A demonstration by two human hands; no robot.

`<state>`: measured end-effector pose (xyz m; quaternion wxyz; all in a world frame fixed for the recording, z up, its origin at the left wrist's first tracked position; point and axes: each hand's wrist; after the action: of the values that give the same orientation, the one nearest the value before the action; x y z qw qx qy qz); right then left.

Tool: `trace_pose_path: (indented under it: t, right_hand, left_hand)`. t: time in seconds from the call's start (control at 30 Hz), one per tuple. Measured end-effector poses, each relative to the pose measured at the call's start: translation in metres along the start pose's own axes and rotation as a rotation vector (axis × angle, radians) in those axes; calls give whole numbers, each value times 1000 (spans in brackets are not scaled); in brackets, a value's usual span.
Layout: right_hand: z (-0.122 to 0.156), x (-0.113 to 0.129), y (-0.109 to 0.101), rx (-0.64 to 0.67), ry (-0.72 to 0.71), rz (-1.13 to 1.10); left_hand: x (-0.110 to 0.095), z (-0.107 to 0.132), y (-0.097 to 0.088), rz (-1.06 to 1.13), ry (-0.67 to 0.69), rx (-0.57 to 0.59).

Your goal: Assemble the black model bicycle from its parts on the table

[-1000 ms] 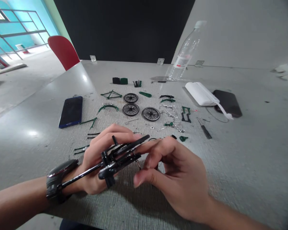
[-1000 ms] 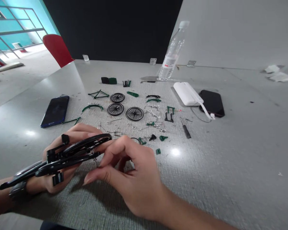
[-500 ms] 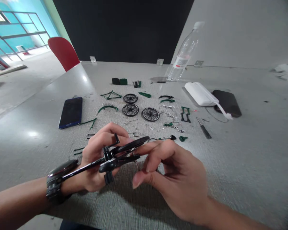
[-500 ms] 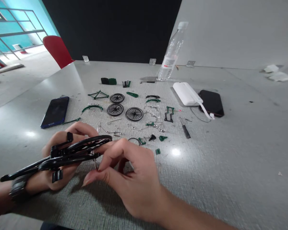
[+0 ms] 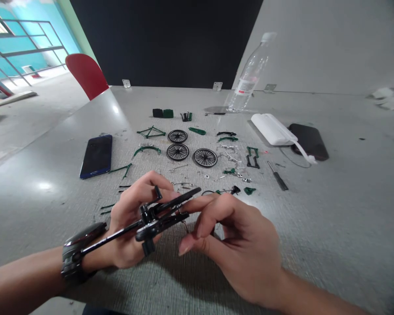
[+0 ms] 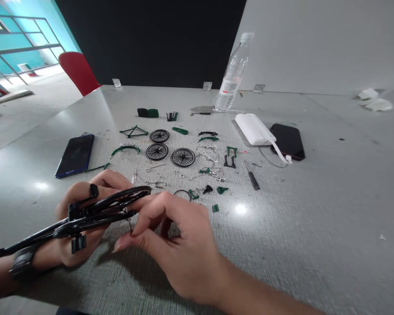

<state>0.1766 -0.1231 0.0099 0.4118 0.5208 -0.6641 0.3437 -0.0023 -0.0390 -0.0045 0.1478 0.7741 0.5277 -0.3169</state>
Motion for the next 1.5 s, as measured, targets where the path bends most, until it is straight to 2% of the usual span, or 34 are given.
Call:
trace_pose_path:
  t: [0.1,0.23,0.5,0.67,0.83,1.07,1.27,1.4,1.5]
  right_hand:
    - [0,0,1,-15,-4,13]
    - [0,0,2,-23,-5,38]
    - [3,-1,-2,36,-36,21]
    - [1,-1,-2,35,-45,18]
    - [3,0,-2,39,-54,21]
    - [1,1,-2,53,-56,16]
    - [-1,-1,-2,49,-54,33]
    - [-3,0,-4,25,-83,72]
    - [-4,1,-6,11,-90,135]
  left_hand:
    - [0,0,2,47,-7,-23]
    - [-1,0,2,69,-67,5]
    - [2,1,1,46,32,4]
    - [0,1,-1,-4,-76,22]
    - [0,1,-2,95,-19,61]
    - [-2,0,1,66,-23,17]
    - [2,2,-2,60,50,111]
    - [2,2,2,35,2,56]
    - [2,0,4,10,13,41]
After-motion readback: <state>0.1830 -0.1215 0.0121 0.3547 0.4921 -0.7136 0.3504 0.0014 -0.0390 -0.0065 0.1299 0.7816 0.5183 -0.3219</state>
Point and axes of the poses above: each hand's wrist, its own z-axis away from the middle knuckle, its own y-axis out of the palm, x = y × z, and after that the axes turned 10 degrees about -x, right-handed
